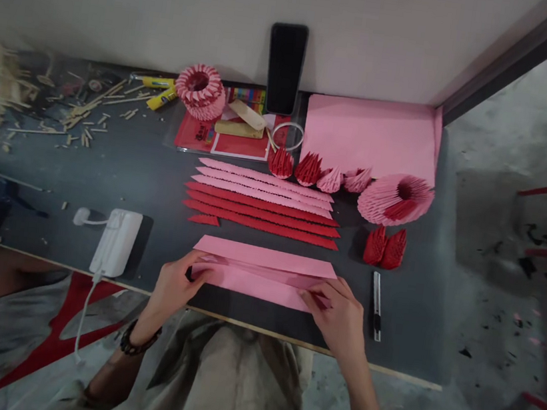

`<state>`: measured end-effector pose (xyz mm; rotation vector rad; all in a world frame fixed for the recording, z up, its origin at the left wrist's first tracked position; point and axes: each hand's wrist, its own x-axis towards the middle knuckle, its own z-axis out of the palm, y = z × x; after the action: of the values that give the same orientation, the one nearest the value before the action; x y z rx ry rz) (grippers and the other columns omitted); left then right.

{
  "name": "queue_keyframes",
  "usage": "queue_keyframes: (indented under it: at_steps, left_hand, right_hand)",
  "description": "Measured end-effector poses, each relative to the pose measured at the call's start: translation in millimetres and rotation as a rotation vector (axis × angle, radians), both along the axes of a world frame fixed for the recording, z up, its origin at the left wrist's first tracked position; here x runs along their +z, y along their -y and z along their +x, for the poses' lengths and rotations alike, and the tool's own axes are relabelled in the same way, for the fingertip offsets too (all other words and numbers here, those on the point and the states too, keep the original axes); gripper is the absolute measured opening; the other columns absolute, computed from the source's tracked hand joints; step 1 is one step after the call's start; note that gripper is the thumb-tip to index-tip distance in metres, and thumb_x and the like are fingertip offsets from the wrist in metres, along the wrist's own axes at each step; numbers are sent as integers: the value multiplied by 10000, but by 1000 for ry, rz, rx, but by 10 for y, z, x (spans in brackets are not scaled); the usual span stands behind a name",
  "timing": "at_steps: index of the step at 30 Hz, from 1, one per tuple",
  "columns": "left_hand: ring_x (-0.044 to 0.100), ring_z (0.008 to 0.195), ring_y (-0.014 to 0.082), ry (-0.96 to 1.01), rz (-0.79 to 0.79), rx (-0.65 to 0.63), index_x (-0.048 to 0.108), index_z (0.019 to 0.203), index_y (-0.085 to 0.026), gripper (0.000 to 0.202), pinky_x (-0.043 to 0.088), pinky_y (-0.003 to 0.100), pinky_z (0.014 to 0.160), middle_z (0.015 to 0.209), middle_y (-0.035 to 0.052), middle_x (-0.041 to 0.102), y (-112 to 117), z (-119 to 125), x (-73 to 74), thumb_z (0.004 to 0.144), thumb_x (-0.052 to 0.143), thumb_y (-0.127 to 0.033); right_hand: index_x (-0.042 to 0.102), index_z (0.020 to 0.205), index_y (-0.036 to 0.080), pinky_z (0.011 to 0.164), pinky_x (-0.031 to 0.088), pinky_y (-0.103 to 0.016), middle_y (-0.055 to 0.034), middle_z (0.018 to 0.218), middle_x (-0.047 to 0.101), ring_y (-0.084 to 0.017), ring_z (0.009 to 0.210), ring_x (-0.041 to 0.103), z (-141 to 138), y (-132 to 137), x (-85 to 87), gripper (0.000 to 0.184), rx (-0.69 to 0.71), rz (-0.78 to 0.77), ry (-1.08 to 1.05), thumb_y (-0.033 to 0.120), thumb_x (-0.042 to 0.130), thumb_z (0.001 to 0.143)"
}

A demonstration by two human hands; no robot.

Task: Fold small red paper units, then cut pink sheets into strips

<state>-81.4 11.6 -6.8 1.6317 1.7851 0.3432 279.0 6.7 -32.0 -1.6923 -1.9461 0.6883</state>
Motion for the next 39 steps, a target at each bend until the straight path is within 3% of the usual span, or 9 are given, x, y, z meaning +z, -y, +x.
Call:
queue_keyframes:
  at_steps: [7, 12, 17, 24, 31, 35, 37, 39]
  left_hand:
    - [780, 869, 251, -205, 64, 38, 725, 1174, -210, 238, 571, 329, 773, 973, 58, 824, 78, 69, -120, 967, 660, -309]
    - [751, 979, 275, -238, 146, 75, 734, 1130, -241, 189, 598, 381, 849, 1084, 86, 796, 127, 108, -204, 952, 673, -256]
    - [728, 1009, 262, -233, 169, 77, 733, 1062, -258, 119, 610, 382, 883, 1064, 73, 766, 139, 118, -217, 962, 669, -248]
    - [691, 1152, 270, -244, 272, 51, 731, 1178, -182, 204, 601, 413, 1010, 1211, 126, 720, 208, 117, -318, 1002, 638, -226]
    - [679, 1141, 251, -291, 436, -58, 782, 1198, -242, 259, 593, 435, 1046, 1200, 104, 741, 257, 122, -384, 1026, 599, -181]
    - [655, 1260, 264, -331, 509, -121, 790, 1232, -271, 376, 563, 453, 1109, 1284, 86, 754, 295, 139, -368, 967, 617, -67]
    - [628, 1337, 278, -401, 497, -219, 764, 1309, -276, 465, 508, 480, 1170, 1346, 80, 745, 305, 133, -331, 964, 581, -22]
    - [618, 1373, 267, -430, 510, -422, 702, 1416, -301, 514, 466, 470, 1209, 1408, 65, 729, 297, 113, -296, 996, 553, -44]
  right_hand:
    - [721, 830, 273, 859, 574, -417, -42, 870, 739, -243, 908, 661, -43, -36, -104, 296, -31, 91, 115, 508, 673, 1002]
    - [703, 815, 275, 867, 566, -418, -36, 862, 744, -243, 900, 662, -50, -18, -181, 290, -41, 130, 144, 506, 700, 990]
    - [698, 827, 282, 871, 572, -435, -29, 869, 744, -252, 912, 650, -88, 18, -190, 269, -68, 145, 155, 498, 710, 986]
    - [680, 851, 285, 887, 568, -440, -34, 878, 729, -248, 927, 627, -106, 55, -223, 263, -84, 165, 140, 506, 694, 993]
    - [675, 857, 285, 906, 561, -481, -37, 900, 739, -265, 940, 647, -96, 47, -236, 245, -79, 182, 143, 490, 698, 988]
    - [672, 847, 257, 920, 572, -477, -54, 981, 752, -266, 990, 669, -88, 16, -247, 235, -45, 212, 154, 448, 732, 971]
    - [665, 832, 253, 917, 578, -476, -57, 1001, 751, -266, 1004, 674, -86, 8, -255, 243, -40, 224, 160, 442, 733, 970]
    - [661, 824, 250, 917, 580, -479, -65, 1006, 750, -272, 1019, 680, -84, 5, -257, 251, -42, 236, 162, 443, 738, 966]
